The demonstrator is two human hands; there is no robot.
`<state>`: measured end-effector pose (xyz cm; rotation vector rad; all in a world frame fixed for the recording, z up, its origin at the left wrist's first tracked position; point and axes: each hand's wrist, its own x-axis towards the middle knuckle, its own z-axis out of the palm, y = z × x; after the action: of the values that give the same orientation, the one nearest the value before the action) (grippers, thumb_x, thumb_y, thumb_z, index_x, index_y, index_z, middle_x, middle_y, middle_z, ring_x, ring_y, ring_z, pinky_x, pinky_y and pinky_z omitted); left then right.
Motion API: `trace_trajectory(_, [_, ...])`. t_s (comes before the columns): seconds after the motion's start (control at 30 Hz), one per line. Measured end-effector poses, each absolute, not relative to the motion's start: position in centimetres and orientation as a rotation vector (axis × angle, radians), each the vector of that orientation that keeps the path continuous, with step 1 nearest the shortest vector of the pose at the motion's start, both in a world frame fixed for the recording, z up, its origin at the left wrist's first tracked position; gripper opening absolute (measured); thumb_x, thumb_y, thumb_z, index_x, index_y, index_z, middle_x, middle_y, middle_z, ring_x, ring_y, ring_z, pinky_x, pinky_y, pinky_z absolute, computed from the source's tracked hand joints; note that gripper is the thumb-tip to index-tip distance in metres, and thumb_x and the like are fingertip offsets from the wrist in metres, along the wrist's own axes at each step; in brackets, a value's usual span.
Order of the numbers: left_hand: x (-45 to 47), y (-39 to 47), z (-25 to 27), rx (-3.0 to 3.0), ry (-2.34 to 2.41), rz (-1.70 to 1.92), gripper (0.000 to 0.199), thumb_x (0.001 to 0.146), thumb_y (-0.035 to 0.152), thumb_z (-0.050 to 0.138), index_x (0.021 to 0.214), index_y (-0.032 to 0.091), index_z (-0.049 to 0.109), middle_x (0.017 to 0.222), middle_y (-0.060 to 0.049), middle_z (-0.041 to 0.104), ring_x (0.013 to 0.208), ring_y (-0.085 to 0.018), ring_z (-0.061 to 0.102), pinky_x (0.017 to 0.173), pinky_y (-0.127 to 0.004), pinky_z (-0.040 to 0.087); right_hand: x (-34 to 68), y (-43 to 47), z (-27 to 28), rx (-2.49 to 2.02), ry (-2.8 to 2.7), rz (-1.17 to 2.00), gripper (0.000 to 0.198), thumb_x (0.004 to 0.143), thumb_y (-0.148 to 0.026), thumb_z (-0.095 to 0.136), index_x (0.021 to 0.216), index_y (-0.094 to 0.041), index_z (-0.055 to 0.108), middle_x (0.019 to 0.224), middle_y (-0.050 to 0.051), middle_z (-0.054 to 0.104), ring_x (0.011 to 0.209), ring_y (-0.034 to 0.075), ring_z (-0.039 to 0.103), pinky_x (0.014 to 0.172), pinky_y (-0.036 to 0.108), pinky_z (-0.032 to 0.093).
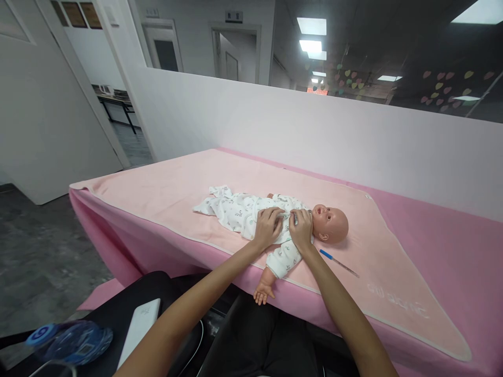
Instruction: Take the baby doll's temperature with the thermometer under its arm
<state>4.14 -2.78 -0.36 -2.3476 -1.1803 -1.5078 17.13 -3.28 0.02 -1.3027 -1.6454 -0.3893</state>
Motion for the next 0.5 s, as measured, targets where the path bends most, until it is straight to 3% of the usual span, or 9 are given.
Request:
trace_trajectory(0.27, [3.3,-2.5,-0.1,-2.254,-1.249,-1.600,0.028,0.075,0.010,0.045,0.099,0.020,0.053,0.095,-0.004,0.062,0.088,-0.018,0.055,0.082,-0.034,0.037,17.3,-3.1,0.0,-1.299,-1.619,-0.385,0.018,0.084,-0.014,0.039,0.078,-0.019,0.055,0.074,0.004,0.055,0.071,0.017,0.045,0.069,0.030,0.036])
trace_trajectory(0.37, [1.9,-2.1,0.0,-2.136,-1.373,-1.712,0.024,0.075,0.009,0.043,0.093,0.020,0.055,0.085,-0.002,0.063,0.080,-0.017,0.057,0.080,-0.033,0.037,17.3,-3.0,0.0,-1.298,-1.608,-0.386,0.019,0.085,-0.015,0.037,0.078,-0.019,0.055,0.074,0.004,0.054,0.072,0.018,0.045,0.069,0.030,0.036])
trace_trajectory(0.5, [0.3,-1.8,0.0,-2.028,-1.487,-1.815,0.018,0.079,0.014,0.042,0.084,0.021,0.057,0.084,-0.001,0.063,0.083,-0.018,0.056,0.080,-0.033,0.037,17.3,-3.1,0.0,-1.322,-1.609,-0.399,0.020,0.085,-0.014,0.036,0.078,-0.018,0.055,0.075,0.005,0.053,0.075,0.018,0.045,0.070,0.031,0.037])
